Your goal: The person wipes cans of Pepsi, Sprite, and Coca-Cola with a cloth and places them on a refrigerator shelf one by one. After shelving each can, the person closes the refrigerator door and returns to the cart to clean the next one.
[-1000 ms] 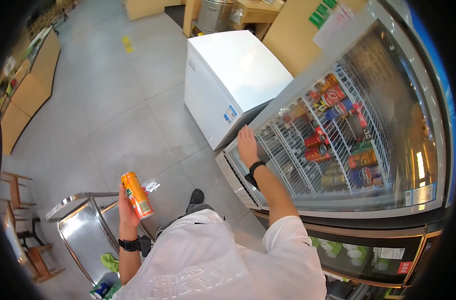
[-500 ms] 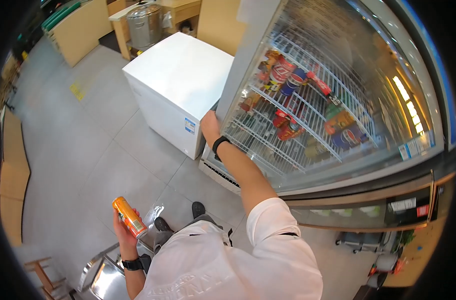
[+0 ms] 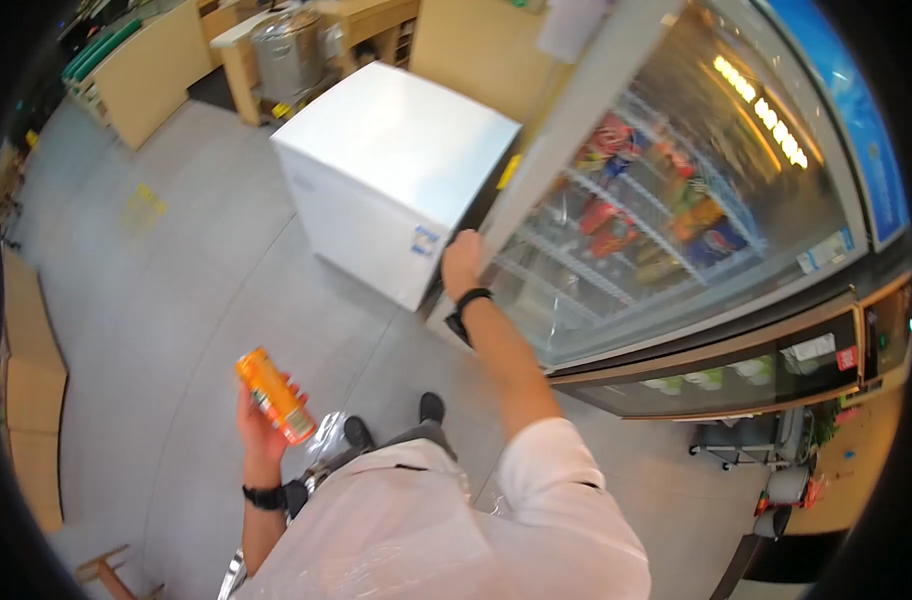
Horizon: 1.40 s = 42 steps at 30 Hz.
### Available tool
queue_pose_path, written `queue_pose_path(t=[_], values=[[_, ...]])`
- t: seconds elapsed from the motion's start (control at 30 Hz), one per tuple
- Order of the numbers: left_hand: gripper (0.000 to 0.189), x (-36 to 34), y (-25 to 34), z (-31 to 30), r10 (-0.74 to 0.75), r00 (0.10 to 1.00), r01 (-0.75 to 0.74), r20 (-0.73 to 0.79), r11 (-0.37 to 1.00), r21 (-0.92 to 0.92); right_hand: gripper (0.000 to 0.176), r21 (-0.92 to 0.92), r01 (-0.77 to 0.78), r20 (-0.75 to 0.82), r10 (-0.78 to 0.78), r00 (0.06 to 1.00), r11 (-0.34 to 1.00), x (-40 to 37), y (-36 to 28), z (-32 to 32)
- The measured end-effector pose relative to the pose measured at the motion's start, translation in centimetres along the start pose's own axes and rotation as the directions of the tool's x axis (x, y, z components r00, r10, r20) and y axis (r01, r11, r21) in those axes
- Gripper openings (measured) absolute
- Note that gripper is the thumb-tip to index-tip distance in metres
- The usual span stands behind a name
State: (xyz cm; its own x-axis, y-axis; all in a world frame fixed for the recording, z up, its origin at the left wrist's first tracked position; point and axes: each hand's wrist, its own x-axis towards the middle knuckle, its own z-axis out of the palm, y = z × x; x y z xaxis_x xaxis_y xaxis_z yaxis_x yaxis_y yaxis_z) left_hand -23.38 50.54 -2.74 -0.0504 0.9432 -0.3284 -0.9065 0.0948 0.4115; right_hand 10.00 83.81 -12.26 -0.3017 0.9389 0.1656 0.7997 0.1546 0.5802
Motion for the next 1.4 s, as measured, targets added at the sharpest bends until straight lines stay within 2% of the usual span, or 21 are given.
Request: queue_pose_path(t=[0.1,0.13,0.2,0.27,0.4,0.5,0.53,0.6,0.63,0.67,0.7,0.83,0.9,0.93,1.07,1.1,1.17,1.2,1.23,1.3,1.4], values=[[0.059,1.5,1.6,2.0,-0.03,0.998,0.033,0.046,0.998,-0.058,0.016,0.33,0.001,-0.092,0.031,0.995,0.944,-5.4,-0.8,-4.2],[0.061,2.4,2.0,2.2,-0.076,0.994,0.083,0.078,0.993,-0.089,0.019,0.301,0.022,0.016,-0.028,0.999,0.954,-7.2,-1.1,-5.3],[0.063,3.6,2.6,3.4,-0.122,0.984,0.135,0.128,0.986,-0.1,0.019,0.285,0.129,-0.172,-0.081,0.982,0.95,-11.8,-1.2,-6.8],[0.069,4.6,2.8,4.3,-0.214,0.96,0.236,0.181,0.965,-0.112,0.019,0.379,0.115,-0.021,-0.115,0.993,0.918,-16.5,-1.5,-10.3],[0.074,5.9,1.9,5.0,-0.316,0.927,0.333,0.202,0.941,-0.056,0.013,0.456,0.032,0.004,-0.038,0.999,0.889,-25.9,-2.5,-15.0],[0.073,6.4,0.7,5.6,-0.362,0.9,0.378,0.242,0.925,-0.022,0.013,0.853,-0.26,0.285,0.012,0.958,0.452,-34.6,-3.1,-16.5],[0.073,6.7,0.4,5.9,-0.378,0.892,0.393,0.25,0.919,-0.014,0.013,0.885,-0.418,0.416,0.053,0.908,0.205,-38.1,-3.7,-16.0],[0.069,6.7,-0.3,5.9,-0.385,0.874,0.397,0.298,0.918,0.022,0.031,0.685,-0.727,0.709,0.181,0.682,0.056,-45.8,-4.9,-13.7],[0.069,6.6,-0.7,6.4,-0.397,0.868,0.409,0.298,0.912,0.024,0.031,0.676,-0.735,0.716,0.188,0.672,0.053,-49.3,-5.6,-12.3],[0.066,6.3,-0.7,7.1,-0.4,0.871,0.391,0.286,0.916,0.089,0.042,0.643,-0.764,0.719,0.393,0.573,-0.061,-52.5,-6.6,-11.0],[0.063,6.4,-1.3,7.9,-0.401,0.875,0.37,0.272,0.915,0.158,0.054,0.619,-0.764,0.701,0.569,0.431,-0.184,-53.4,-6.4,-10.6],[0.061,6.9,-4.0,9.3,-0.446,0.854,0.363,0.268,0.88,0.306,0.073,0.509,-0.733,0.818,0.519,0.249,-0.451,-55.8,-6.5,-8.7],[0.059,7.0,-5.6,10.3,-0.387,0.895,0.261,0.224,0.859,0.439,0.067,0.498,-0.422,0.796,0.593,-0.125,-0.757,-55.5,-6.3,-6.7],[0.059,7.0,-6.1,10.8,-0.393,0.89,0.26,0.233,0.854,0.45,0.056,0.5,-0.347,0.763,0.594,-0.257,-0.793,-55.6,-5.7,-6.2],[0.058,7.8,-8.2,12.8,-0.431,0.86,0.317,0.274,0.871,0.376,0.05,0.533,-0.421,0.622,0.677,-0.394,-0.734,-60.1,-3.4,-1.8],[0.058,8.2,-8.7,13.2,-0.462,0.825,0.383,0.324,0.88,0.281,0.05,0.528,-0.414,0.626,0.669,-0.4,-0.742,-62.7,-3.5,0.7],[0.059,9.0,-9.9,14.8,-0.487,0.799,0.43,0.352,0.873,0.23,0.054,0.296,-0.017,0.85,0.271,-0.452,-0.955,-67.5,-3.2,6.1],[0.06,9.5,-10.7,15.7,-0.499,0.777,0.475,0.384,0.865,0.162,0.048,0.057,0.111,0.797,-0.022,-0.604,-0.992,-69.4,-3.1,10.6],[0.06,10.0,-11.5,16.4,-0.496,0.78,0.47,0.381,0.867,0.167,0.036,-0.13,0.133,0.848,-0.18,-0.498,-0.983,-64.9,-2.3,7.8],[0.061,10.9,-13.1,18.0,-0.481,0.786,0.463,0.389,0.874,0.146,0.028,-0.181,-0.161,0.983,-0.18,-0.025,-0.97,-58.8,-0.6,8.2],[0.062,12.2,-16.1,20.6,-0.432,0.827,0.368,0.359,0.9,0.236,0.044,0.341,-0.526,0.919,0.157,0.363,-0.779,-39.8,7.8,1.2]])
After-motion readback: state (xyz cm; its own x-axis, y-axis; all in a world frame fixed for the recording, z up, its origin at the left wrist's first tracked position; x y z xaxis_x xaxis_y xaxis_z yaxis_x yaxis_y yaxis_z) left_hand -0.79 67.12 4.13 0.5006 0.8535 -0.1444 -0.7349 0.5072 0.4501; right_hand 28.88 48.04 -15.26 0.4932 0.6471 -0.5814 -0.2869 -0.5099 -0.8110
